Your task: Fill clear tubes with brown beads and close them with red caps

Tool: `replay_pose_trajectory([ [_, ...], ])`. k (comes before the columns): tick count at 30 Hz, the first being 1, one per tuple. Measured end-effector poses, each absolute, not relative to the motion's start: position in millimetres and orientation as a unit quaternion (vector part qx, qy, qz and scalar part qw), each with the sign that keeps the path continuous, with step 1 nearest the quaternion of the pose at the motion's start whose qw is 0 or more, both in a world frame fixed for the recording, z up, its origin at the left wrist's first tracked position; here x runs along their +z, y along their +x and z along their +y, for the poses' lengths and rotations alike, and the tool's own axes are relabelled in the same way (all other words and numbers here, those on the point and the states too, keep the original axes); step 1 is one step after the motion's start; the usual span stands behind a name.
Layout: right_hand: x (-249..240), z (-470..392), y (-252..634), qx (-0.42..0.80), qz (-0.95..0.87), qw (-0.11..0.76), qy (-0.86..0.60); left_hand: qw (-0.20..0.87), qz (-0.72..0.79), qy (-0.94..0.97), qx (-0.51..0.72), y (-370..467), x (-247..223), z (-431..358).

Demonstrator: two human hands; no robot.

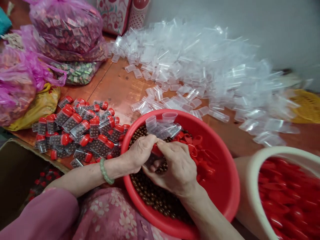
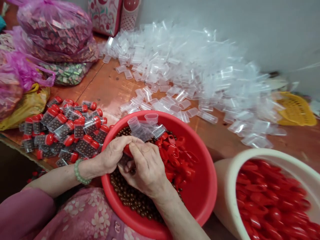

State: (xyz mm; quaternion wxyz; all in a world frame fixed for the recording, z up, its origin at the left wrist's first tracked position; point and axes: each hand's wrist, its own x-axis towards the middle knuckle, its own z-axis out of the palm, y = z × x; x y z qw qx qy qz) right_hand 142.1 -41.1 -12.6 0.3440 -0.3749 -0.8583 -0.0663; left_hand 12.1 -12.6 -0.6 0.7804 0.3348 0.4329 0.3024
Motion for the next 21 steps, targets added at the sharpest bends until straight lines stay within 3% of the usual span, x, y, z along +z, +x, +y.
replay_pose_trajectory([
  [3,-7,-42,137,-0.028,-0.864,0.344,-0.367,0.673,0.418,0.488,0.367,-8,15,-14],
  [7,6,-39,150,0.006,-0.855,0.325,-0.404,0.551,0.440,0.632,0.321,-52,37,-16],
  [12,17,-36,202,0.032,-0.766,0.311,-0.561,0.069,0.596,0.776,0.194,-102,14,-8],
  [14,19,-38,218,0.059,-0.740,0.301,-0.599,-0.033,0.577,0.805,0.133,-113,-2,-3],
  [17,18,-39,225,0.111,-0.729,0.253,-0.627,-0.075,0.544,0.824,0.138,-116,-14,1],
  [21,17,-23,208,0.180,-0.733,0.171,-0.633,0.009,0.506,0.825,0.253,-94,-1,3],
])
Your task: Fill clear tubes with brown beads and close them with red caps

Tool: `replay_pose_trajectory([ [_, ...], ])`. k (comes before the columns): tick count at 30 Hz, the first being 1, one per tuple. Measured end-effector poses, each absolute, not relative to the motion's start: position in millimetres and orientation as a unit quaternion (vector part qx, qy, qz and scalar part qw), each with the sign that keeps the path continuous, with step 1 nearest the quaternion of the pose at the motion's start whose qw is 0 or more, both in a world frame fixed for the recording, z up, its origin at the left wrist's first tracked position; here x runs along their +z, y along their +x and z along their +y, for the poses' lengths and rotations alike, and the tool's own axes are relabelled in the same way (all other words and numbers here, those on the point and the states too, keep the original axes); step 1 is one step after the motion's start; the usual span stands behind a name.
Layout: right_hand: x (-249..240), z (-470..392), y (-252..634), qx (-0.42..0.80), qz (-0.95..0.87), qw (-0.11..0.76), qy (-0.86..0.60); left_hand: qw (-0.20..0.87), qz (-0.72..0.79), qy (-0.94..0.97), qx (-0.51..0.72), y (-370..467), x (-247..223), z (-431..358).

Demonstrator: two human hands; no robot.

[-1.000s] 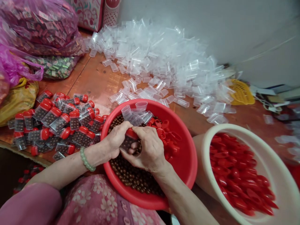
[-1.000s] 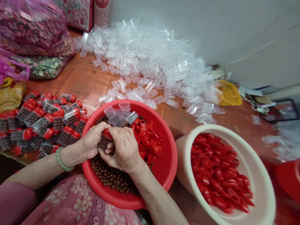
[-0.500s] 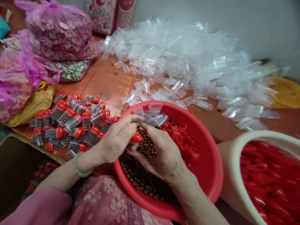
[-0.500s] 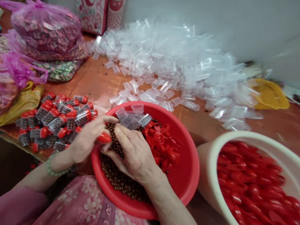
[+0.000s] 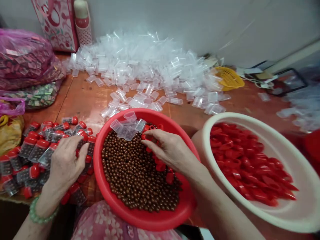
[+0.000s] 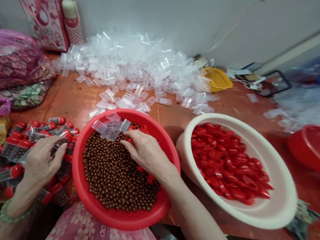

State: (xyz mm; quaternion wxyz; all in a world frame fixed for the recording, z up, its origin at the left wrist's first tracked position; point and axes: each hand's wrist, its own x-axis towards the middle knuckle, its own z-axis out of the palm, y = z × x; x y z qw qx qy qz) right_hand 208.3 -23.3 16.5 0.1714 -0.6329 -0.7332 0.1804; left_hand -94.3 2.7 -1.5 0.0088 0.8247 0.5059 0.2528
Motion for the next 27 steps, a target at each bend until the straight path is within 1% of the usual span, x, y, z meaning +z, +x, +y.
replay_pose_trajectory([
  [3,13,-2,186,0.192,-0.714,0.105,-0.665,0.094,0.454,0.829,0.312,-64,10,5],
  [6,5,15,167,0.178,-0.677,0.061,-0.712,0.141,0.405,0.847,0.312,-35,9,7],
  [8,-2,19,160,0.179,-0.656,0.065,-0.730,0.159,0.382,0.861,0.295,-24,3,8],
  [11,-7,15,163,0.204,-0.652,0.108,-0.722,0.150,0.370,0.874,0.279,-18,-6,8],
  [14,-7,5,173,0.242,-0.670,0.170,-0.681,0.145,0.368,0.872,0.289,-19,-9,8],
  [16,-7,-1,178,0.268,-0.696,0.178,-0.642,0.149,0.368,0.873,0.283,-19,-8,7],
  [20,-16,-10,177,0.316,-0.781,0.116,-0.525,0.145,0.369,0.887,0.237,-18,-6,8],
  [22,-22,-12,174,0.336,-0.805,0.113,-0.476,0.138,0.364,0.895,0.217,-18,-6,8],
  [25,-22,-11,176,0.357,-0.821,0.097,-0.434,0.144,0.357,0.898,0.215,-18,-7,8],
  [27,-14,-8,179,0.346,-0.831,0.056,-0.432,0.155,0.358,0.893,0.224,-19,-7,9],
])
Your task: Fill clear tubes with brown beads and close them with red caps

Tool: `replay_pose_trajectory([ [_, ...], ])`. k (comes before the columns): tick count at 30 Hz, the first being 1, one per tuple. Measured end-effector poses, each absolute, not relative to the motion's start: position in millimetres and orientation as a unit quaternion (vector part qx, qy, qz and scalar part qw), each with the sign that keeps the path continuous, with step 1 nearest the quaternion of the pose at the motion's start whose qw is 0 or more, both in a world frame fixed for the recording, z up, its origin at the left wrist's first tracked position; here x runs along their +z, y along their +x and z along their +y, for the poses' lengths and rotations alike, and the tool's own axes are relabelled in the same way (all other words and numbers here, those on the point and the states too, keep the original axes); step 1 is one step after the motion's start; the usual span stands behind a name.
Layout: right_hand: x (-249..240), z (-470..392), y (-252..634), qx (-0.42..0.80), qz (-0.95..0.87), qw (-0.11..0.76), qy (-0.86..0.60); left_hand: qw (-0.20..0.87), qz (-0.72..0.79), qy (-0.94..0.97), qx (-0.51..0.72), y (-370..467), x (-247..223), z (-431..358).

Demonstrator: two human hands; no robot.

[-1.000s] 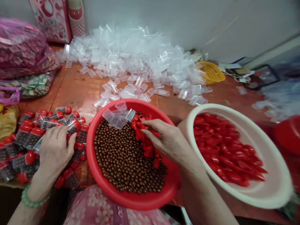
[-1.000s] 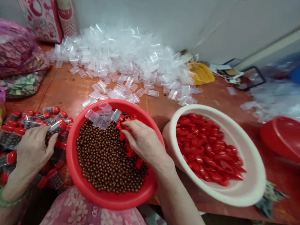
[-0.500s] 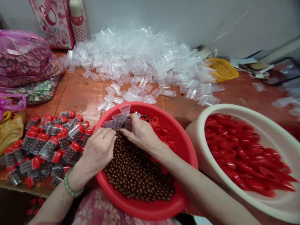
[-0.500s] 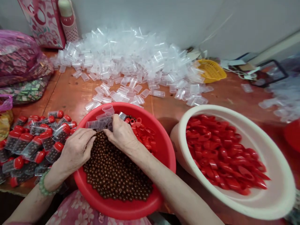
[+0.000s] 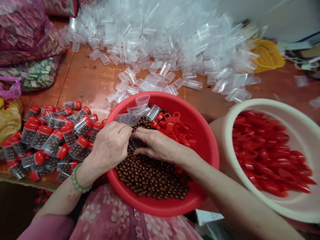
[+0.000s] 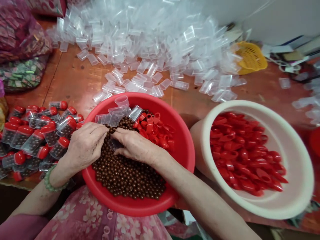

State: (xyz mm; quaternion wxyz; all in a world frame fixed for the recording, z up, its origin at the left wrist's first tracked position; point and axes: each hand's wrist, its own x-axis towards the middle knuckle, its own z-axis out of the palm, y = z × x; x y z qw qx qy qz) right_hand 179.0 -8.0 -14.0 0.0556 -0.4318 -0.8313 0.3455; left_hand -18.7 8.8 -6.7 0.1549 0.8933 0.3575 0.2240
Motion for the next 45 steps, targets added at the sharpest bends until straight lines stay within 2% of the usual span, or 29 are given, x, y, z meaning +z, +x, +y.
replay_pose_trajectory([
  [5,6,-3,167,0.161,-0.830,-0.142,-0.514,0.185,0.361,0.883,0.234,-19,-7,9],
  [7,2,-5,155,0.131,-0.837,-0.182,-0.500,0.185,0.363,0.882,0.237,-18,-6,9],
  [9,-7,-8,148,0.159,-0.855,-0.179,-0.460,0.180,0.364,0.883,0.237,-18,-6,9],
  [16,-35,-17,157,0.403,-0.810,-0.003,-0.426,0.183,0.368,0.882,0.231,-18,-6,9],
  [21,-31,-17,161,0.503,-0.739,0.106,-0.435,0.204,0.374,0.860,0.281,-21,-9,10],
  [23,-24,-17,163,0.529,-0.718,0.150,-0.427,0.255,0.367,0.842,0.302,-25,-5,11],
  [26,-11,-17,168,0.554,-0.698,0.200,-0.408,0.396,0.339,0.806,0.280,-35,7,11],
  [28,-5,-18,171,0.563,-0.690,0.226,-0.396,0.497,0.308,0.772,0.247,-41,14,10],
  [30,-1,-20,174,0.566,-0.685,0.250,-0.386,0.548,0.289,0.755,0.215,-42,18,9],
  [36,5,-24,175,0.523,-0.689,0.304,-0.400,0.560,0.264,0.771,0.149,-29,18,10],
  [42,13,-39,171,0.415,-0.704,0.355,-0.455,0.558,0.362,0.724,0.184,-21,12,6],
  [45,19,-49,179,0.378,-0.722,0.329,-0.478,0.551,0.392,0.702,0.222,-21,10,3],
])
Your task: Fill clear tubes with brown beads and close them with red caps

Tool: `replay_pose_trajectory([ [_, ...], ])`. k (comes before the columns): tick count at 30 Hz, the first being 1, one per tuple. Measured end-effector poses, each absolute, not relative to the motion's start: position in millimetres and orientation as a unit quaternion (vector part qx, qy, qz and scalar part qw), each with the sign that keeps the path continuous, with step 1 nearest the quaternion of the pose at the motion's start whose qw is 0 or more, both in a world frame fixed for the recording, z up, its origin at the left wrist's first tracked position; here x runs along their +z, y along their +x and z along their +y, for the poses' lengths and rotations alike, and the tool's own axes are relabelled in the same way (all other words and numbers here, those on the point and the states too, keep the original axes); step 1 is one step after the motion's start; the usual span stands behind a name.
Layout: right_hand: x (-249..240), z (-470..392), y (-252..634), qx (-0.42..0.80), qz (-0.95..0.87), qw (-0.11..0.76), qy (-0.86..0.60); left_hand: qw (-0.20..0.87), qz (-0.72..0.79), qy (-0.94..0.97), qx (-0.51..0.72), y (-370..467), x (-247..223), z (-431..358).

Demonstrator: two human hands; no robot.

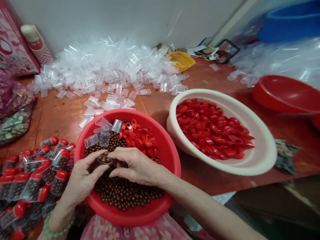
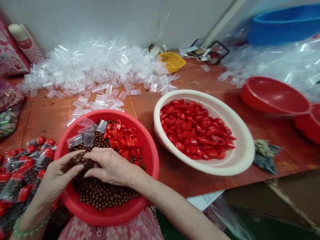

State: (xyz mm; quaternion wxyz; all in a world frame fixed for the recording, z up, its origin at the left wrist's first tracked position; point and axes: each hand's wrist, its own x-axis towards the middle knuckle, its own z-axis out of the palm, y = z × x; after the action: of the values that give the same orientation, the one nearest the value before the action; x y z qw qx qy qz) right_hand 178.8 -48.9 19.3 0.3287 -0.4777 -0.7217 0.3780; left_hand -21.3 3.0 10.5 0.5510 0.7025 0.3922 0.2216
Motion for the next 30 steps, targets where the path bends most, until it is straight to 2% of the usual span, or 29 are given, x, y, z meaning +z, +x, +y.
replay_pose_trajectory([
  [3,24,-55,200,0.332,-0.746,0.289,-0.500,0.547,0.390,0.699,0.245,-22,12,0],
  [5,25,-56,216,0.250,-0.736,0.258,-0.574,0.552,0.373,0.705,0.242,-21,14,-2],
  [8,20,-51,232,0.132,-0.676,0.161,-0.707,0.545,0.345,0.730,0.226,-19,16,-5],
  [10,16,-46,233,0.106,-0.652,0.106,-0.743,0.545,0.336,0.733,0.231,-17,16,-5],
  [16,11,-38,221,0.069,-0.688,0.042,-0.721,0.551,0.331,0.731,0.228,-12,15,2],
  [24,11,-47,222,0.154,-0.747,0.036,-0.645,0.577,0.350,0.683,0.281,-14,13,5],
  [30,9,-46,213,0.158,-0.748,0.009,-0.645,0.561,0.355,0.705,0.248,-11,11,8],
])
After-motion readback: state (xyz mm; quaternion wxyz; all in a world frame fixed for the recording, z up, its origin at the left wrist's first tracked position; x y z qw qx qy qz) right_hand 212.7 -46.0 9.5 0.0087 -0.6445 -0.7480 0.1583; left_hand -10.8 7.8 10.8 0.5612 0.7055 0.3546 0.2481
